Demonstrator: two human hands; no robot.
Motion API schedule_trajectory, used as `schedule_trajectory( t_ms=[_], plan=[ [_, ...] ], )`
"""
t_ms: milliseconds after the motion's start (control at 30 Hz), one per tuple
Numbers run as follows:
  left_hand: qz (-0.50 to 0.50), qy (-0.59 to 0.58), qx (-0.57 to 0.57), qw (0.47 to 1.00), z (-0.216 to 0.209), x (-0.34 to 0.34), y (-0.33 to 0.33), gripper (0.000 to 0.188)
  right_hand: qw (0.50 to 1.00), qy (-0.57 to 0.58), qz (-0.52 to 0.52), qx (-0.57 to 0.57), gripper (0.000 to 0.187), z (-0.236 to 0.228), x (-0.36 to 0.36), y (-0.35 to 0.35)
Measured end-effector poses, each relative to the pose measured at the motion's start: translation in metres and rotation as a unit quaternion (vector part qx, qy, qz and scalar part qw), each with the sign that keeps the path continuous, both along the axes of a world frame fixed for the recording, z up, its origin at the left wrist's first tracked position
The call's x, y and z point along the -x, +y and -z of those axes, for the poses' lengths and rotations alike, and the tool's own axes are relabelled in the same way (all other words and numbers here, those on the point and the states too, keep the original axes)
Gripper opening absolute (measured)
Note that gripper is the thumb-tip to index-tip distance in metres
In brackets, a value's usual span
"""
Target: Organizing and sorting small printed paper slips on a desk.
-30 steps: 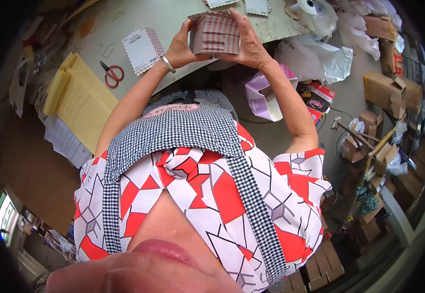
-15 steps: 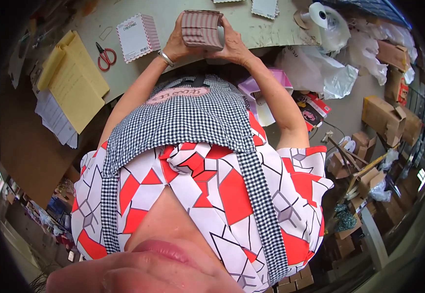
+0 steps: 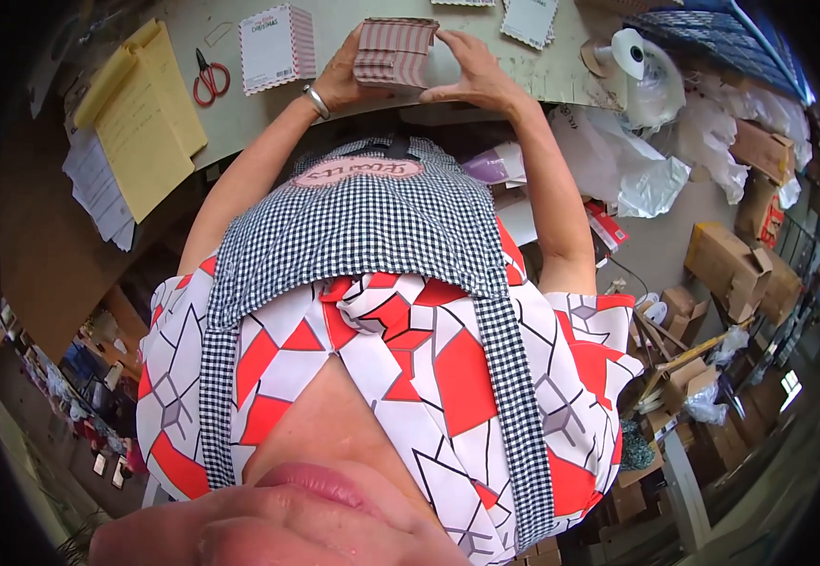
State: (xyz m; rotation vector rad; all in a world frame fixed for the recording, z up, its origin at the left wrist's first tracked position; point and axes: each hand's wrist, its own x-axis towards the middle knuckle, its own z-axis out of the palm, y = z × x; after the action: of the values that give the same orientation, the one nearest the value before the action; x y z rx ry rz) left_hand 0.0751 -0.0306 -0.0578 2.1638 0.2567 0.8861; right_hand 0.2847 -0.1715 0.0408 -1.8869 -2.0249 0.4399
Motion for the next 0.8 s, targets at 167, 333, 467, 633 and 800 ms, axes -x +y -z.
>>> schedule_trajectory(
  t_ms=[167, 333, 467, 633, 800],
  plan=[
    [-0.018, 0.038, 0.021, 0.999, 0.000, 0.004, -0.003, 0.110, 0.977, -0.011, -0.058, -0.207, 0.048, -0.049, 0.040, 0.028],
    [0.005, 0.051, 0.078, 0.996, -0.004, 0.004, -0.004, 0.109, 0.966, -0.135, -0.133, -0.179, 0.034, -0.040, 0.069, 0.049],
    [0.011, 0.027, 0.078, 0.997, -0.008, 0.008, -0.007, 0.108, 0.968, -0.095, -0.147, -0.177, 0.020, -0.021, 0.064, 0.051],
    [-0.013, 0.026, 0.057, 0.998, -0.006, 0.010, -0.008, 0.105, 0.964, -0.120, -0.144, -0.190, 0.019, -0.016, 0.070, 0.051],
    [-0.015, 0.026, 0.052, 0.998, -0.006, 0.013, -0.008, 0.105, 0.945, -0.196, -0.183, -0.189, 0.030, -0.025, 0.086, 0.049]
  ],
)
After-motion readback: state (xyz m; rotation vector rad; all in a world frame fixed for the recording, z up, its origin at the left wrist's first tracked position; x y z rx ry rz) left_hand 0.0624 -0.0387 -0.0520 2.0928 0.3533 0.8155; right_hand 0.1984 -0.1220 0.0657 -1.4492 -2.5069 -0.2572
